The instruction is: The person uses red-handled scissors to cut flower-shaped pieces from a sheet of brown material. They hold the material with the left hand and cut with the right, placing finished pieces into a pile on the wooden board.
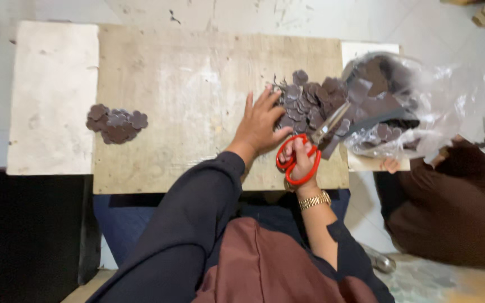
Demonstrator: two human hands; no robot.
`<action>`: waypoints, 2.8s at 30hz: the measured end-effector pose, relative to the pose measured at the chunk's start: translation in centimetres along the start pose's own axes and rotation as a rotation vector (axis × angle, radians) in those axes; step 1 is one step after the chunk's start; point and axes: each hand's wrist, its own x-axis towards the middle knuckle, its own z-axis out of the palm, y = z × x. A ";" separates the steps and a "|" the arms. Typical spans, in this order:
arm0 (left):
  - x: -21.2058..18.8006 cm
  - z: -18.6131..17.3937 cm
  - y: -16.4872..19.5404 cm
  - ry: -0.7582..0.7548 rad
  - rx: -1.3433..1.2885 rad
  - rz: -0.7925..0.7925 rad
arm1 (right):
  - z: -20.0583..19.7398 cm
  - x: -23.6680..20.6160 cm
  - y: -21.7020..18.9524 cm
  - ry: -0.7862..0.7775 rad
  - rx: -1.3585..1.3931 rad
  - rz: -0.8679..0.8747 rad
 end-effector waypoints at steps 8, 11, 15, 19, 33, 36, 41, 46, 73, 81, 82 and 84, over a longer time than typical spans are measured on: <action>-1.6 -0.6 0.4 0.163 0.003 0.130 | -0.5 -0.4 0.2 -0.001 -0.043 0.002; -1.9 -1.4 1.2 0.161 -0.011 0.066 | -0.2 -0.6 -0.4 0.003 -0.056 -0.009; -2.2 -2.8 2.5 0.204 -0.045 0.124 | 0.5 -0.9 -1.5 -0.020 -0.062 -0.025; -2.8 -3.8 3.6 0.222 -0.092 0.153 | 0.9 -1.4 -2.4 -0.031 -0.056 -0.025; -6.2 -4.8 5.7 0.195 -0.055 -0.081 | 1.8 -2.5 -4.1 0.009 0.022 -0.001; -5.8 -4.5 5.8 0.177 -0.050 -0.077 | 1.4 -2.5 -3.9 0.024 -0.053 -0.017; -5.4 -4.7 5.9 0.148 -0.060 -0.165 | 1.1 -2.3 -3.7 0.000 -0.030 -0.002; -5.4 -5.2 5.9 0.144 -0.063 -0.161 | 1.5 -2.5 -3.7 -0.027 0.002 -0.014; -4.9 -4.7 4.8 0.180 0.025 -0.142 | 1.0 -1.9 -2.3 0.005 -0.039 0.006; -4.8 -4.4 4.6 0.137 0.023 -0.190 | 0.7 -1.6 -2.1 -0.014 -0.057 0.002; -4.8 -4.3 4.7 0.144 0.029 -0.187 | 0.6 -1.7 -2.2 -0.018 -0.059 0.002; -4.8 -4.4 4.7 0.142 0.033 -0.190 | 0.6 -1.7 -2.2 -0.025 -0.055 -0.006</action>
